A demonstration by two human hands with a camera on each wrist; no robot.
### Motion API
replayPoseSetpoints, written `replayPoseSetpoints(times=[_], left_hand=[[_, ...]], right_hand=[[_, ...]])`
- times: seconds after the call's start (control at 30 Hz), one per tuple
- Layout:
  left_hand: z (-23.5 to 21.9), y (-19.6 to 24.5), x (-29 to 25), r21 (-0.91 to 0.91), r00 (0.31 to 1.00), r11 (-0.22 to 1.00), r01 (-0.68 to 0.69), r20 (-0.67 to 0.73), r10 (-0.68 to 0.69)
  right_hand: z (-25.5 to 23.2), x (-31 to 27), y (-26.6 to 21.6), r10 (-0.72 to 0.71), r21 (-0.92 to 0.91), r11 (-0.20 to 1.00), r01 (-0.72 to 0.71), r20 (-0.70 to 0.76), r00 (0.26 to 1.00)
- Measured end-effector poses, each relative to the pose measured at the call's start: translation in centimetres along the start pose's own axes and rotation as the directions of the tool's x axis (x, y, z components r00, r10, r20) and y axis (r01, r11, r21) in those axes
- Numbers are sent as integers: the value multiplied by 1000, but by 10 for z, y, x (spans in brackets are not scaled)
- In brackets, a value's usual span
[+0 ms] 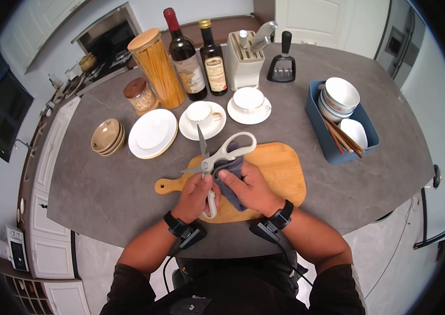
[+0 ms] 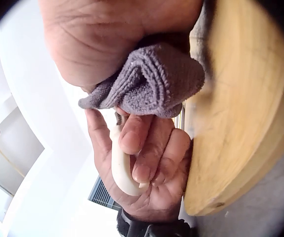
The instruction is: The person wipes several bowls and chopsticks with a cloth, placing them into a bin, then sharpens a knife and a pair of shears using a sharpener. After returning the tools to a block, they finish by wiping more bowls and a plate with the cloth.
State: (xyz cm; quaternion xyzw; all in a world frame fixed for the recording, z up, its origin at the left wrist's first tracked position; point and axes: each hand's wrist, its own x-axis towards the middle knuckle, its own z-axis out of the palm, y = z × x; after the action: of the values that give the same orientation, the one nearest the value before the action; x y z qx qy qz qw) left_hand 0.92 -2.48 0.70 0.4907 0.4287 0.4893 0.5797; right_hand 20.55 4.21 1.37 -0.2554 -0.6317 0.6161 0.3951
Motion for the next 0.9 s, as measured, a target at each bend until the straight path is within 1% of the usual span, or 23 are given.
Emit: replayPoseSetpoints(times=[0.03,0.1,0.13,0.2,0.23,0.3,0.33,0.4,0.43,0.5,0.53,0.6,0.73,0.8,0.83,0.9], left_hand=[[1,-1,-1,0,1000,1000,0,0,0],[2,-3,-1,-21,997,1000,-3,-83,1],[2,-2,-1,-21,997,1000,-3,-83,1],[2,1,0,-10,994,1000,9,-106,-10],[2,1,-1,-10,994,1000,10,-105,-11],[3,-1,-2,41,998,999,11,-63,-8],[2,-2,-2,40,998,999,11,-64,-8],[0,-4,-2,18,1000,1000,-13,2,13],[0,-4,-3,18,1000,1000,-13,0,13],[2,-1,-3,47,999,999,-24,24,23],[3,-1,-3,47,999,999,-25,24,24],[4,-1,-4,55,999,998,-33,26,32],[4,0,-3,28,999,999,-22,25,21],[2,-1,-4,7,999,999,49,4,-49],[0,-2,-4,6,999,999,49,4,-49],[-3,-4,-3,-21,998,998,54,26,-54]], right_hand=[[0,0,-2,0,0,1000,0,0,1000],[1,0,-4,-87,-42,995,89,43,995],[0,1,-4,-87,-42,995,89,43,995],[-1,3,-4,-230,-263,931,253,115,966],[0,4,-5,-230,-263,931,252,114,967],[1,5,-8,-236,-342,899,272,144,961],[1,5,-8,-236,-342,900,272,145,961],[2,3,-6,-109,-261,957,123,67,992],[3,3,-4,-109,-261,957,123,68,992],[2,3,-2,-73,-222,972,77,26,997],[2,3,-3,-73,-222,972,77,27,997],[4,3,-4,-133,-226,965,131,3,991],[0,2,-1,-88,-243,966,87,10,996],[2,3,-1,-187,-271,947,173,-27,982],[1,3,-3,-187,-271,947,173,-27,982],[0,2,-10,-105,-193,975,110,34,994]])
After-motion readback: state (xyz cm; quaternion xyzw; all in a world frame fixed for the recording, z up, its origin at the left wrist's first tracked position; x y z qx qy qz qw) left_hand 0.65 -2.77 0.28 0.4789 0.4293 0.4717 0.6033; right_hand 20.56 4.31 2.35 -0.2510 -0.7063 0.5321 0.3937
